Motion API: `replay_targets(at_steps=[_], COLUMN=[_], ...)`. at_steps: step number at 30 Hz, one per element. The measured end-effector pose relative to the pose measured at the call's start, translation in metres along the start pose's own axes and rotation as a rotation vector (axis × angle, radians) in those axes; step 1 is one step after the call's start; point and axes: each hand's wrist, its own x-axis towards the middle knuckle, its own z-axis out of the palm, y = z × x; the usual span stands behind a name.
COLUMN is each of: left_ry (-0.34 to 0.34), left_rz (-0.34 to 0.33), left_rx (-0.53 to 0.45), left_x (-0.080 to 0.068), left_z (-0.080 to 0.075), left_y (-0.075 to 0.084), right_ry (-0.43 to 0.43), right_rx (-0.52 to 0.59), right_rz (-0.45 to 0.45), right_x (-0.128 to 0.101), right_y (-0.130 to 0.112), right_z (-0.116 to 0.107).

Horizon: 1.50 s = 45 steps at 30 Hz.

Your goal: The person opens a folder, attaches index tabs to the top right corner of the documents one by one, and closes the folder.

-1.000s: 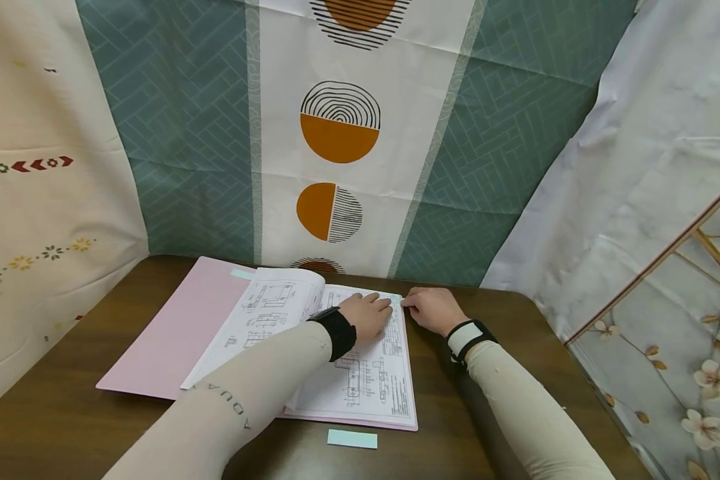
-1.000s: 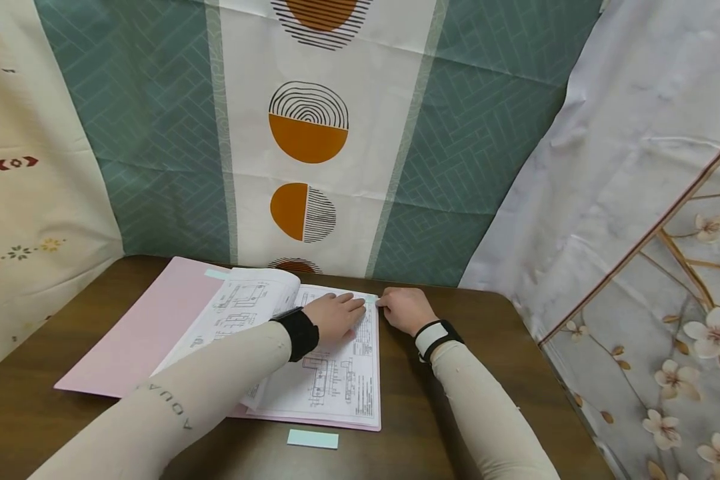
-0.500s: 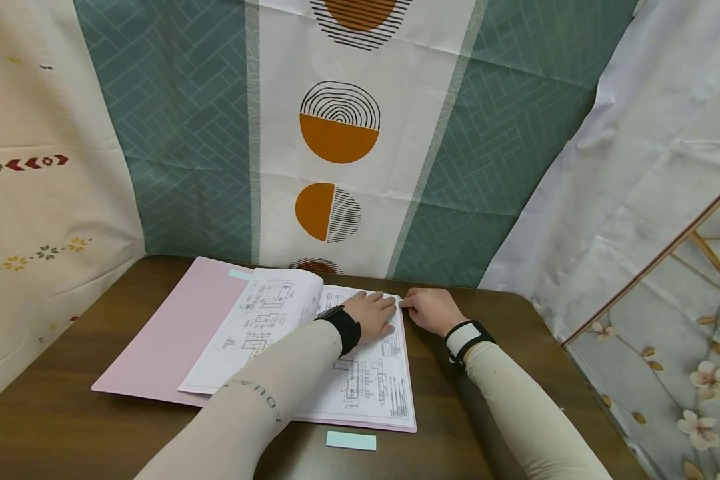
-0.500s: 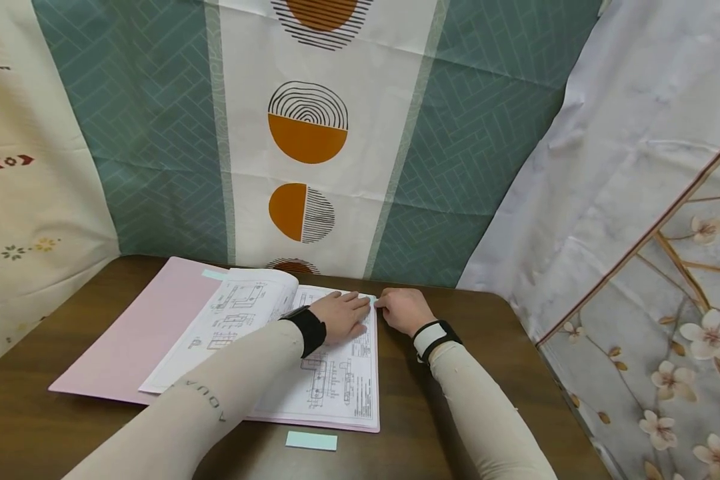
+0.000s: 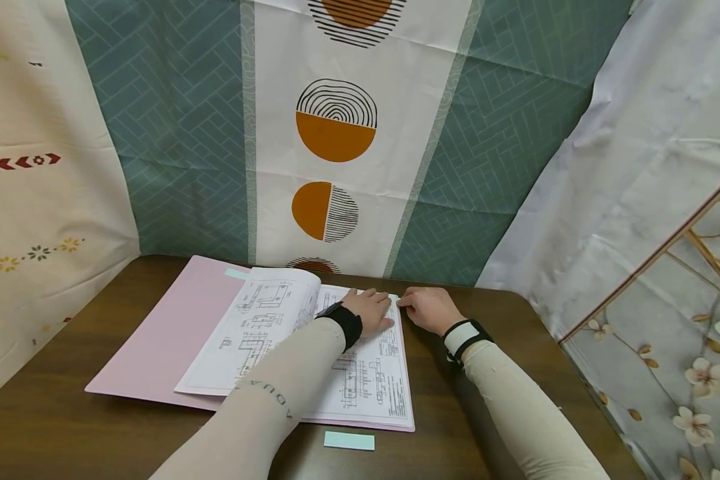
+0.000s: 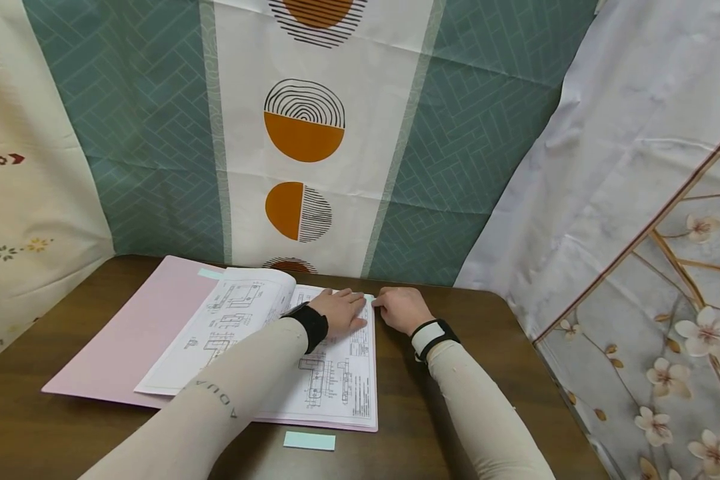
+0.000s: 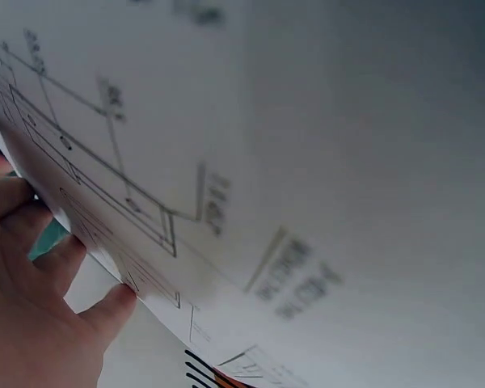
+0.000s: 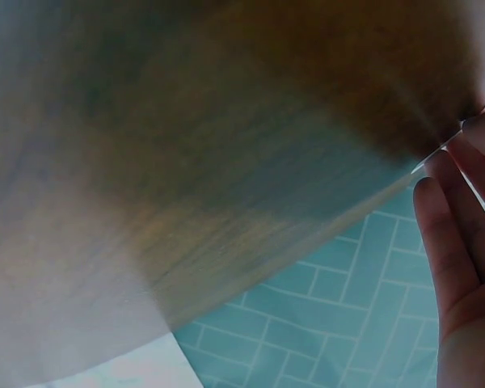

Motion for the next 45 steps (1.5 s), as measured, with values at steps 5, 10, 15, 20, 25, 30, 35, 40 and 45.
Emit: replay_targets(at_steps=[5,10,15,20,25,30,35,40,45], left_ry=[-0.004,-0.018,-0.006,0.016,0.03,0.019,0.02,0.011,-0.015], left_rz=[-0.036,-0.037,0.027,0.084,0.037,-0.016,-0.05,-0.093,-0.15], left_rx=[-0.012,0.01,0.075,0.131,0.09,0.036,0.02,0.015,0.074], left_x=[-0.004,0.001,-0.003,-0.004,0.0,-0.004,-0.008,-0.003,0.015], left_z=[-0.007,0.002,0.002,0.002,0.006,-0.003,-0.01,-0.007,0.008], left_y=[0.0,0.002,0.006,0.009,0.009,0.011,0.013,0.014,0.013], right_ry=[-0.011,-0.008,0.006,0.013,0.021,0.005,0.004,-0.008,-0.033], right_rx=[0.008,0.007,-0.004,-0.011,-0.015,-0.012,-0.015,-0.011,0.012], right_rz=[0.01,0.015,0.002,-0.007,-0.012,-0.007,-0.005,-0.001,0.026], right_x=[0.001,0.001,0.001,0.0,0.0,0.001,-0.001,-0.002,0.001], right_y=[0.0,0.001,0.003,0.003,0.003,0.001,0.0,0.0,0.0], right_z=[0.001,0.003,0.004,0.001,0.001,0.0,-0.002,-0.002,0.0])
